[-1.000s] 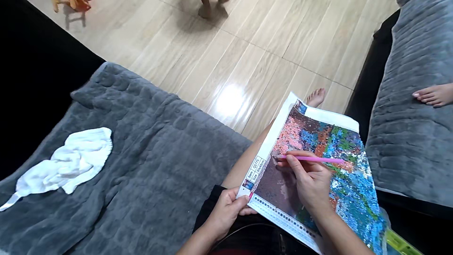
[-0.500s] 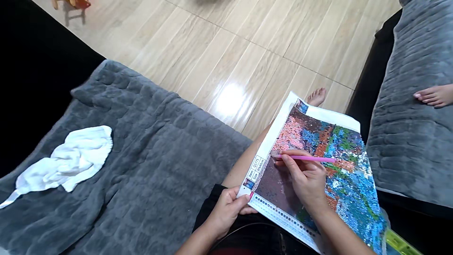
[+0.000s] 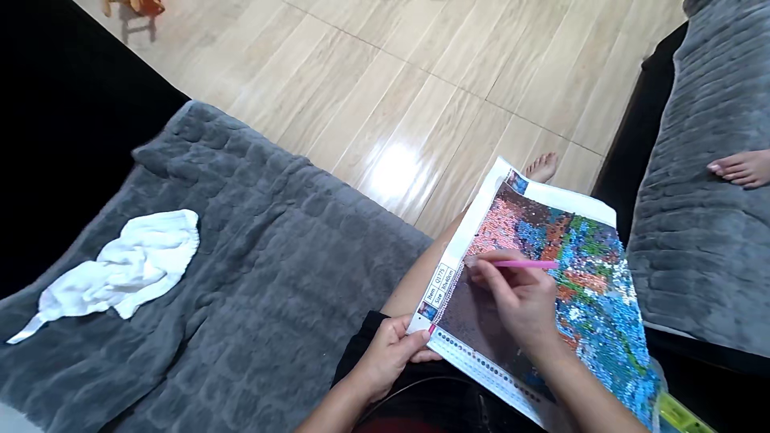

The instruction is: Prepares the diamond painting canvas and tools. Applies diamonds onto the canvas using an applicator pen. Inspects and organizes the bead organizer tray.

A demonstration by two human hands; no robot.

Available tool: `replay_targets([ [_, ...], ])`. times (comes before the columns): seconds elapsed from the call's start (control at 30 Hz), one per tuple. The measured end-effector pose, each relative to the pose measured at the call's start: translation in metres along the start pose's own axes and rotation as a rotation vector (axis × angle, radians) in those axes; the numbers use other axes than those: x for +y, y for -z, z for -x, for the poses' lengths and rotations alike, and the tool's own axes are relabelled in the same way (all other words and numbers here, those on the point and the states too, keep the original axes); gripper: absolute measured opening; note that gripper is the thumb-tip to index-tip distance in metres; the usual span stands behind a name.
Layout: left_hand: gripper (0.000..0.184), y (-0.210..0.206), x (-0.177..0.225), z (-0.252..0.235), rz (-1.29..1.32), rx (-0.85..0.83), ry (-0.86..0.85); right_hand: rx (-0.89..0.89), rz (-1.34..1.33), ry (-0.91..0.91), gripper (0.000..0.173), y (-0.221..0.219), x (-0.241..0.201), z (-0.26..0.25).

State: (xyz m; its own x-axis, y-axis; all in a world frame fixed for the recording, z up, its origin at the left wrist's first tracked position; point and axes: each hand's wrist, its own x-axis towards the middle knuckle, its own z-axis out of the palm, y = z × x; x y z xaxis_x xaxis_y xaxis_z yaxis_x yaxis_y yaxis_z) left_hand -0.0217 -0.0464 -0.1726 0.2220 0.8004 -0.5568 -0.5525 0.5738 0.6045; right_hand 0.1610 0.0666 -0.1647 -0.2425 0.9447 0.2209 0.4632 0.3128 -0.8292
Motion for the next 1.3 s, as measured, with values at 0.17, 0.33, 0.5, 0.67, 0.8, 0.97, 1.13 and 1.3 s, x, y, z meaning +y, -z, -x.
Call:
replay_targets([
  [0.17, 0.021, 0.003, 0.0, 0.0, 0.014, -0.04, 0.006, 0.076, -0.314, -0.174, 0.011, 0.013, -0.01, 0.009],
  [0.33, 0.023, 0.006, 0.0, 0.0, 0.012, -0.066, 0.004, -0.004, -0.402, -0.174, 0.011, 0.01, -0.02, 0.03],
  [0.5, 0.023, 0.007, -0.001, 0.0, -0.009, -0.064, 0.006, -0.073, -0.444, -0.162, 0.011, -0.002, -0.024, 0.049],
  [0.67, 0.022, 0.004, 0.0, 0.0, -0.002, -0.041, 0.003, -0.121, -0.431, -0.117, 0.016, -0.007, -0.022, 0.059],
  [0.8, 0.017, -0.007, 0.003, 0.0, -0.023, 0.096, 0.015, -0.112, -0.441, -0.114, 0.014, -0.008, -0.022, 0.06],
  [0.97, 0.014, -0.011, 0.005, 0.0, -0.049, 0.144, 0.03, -0.107, -0.444, -0.118, 0.015, -0.01, -0.022, 0.061],
  [1.13, 0.011, -0.012, 0.007, 0.0, -0.087, 0.18, 0.038, -0.111, -0.442, -0.117, 0.016, -0.011, -0.021, 0.063],
  [1.3, 0.01, -0.011, 0.006, 0.0, -0.112, 0.18, 0.028, -0.106, -0.449, -0.111, 0.016, -0.012, -0.02, 0.064],
])
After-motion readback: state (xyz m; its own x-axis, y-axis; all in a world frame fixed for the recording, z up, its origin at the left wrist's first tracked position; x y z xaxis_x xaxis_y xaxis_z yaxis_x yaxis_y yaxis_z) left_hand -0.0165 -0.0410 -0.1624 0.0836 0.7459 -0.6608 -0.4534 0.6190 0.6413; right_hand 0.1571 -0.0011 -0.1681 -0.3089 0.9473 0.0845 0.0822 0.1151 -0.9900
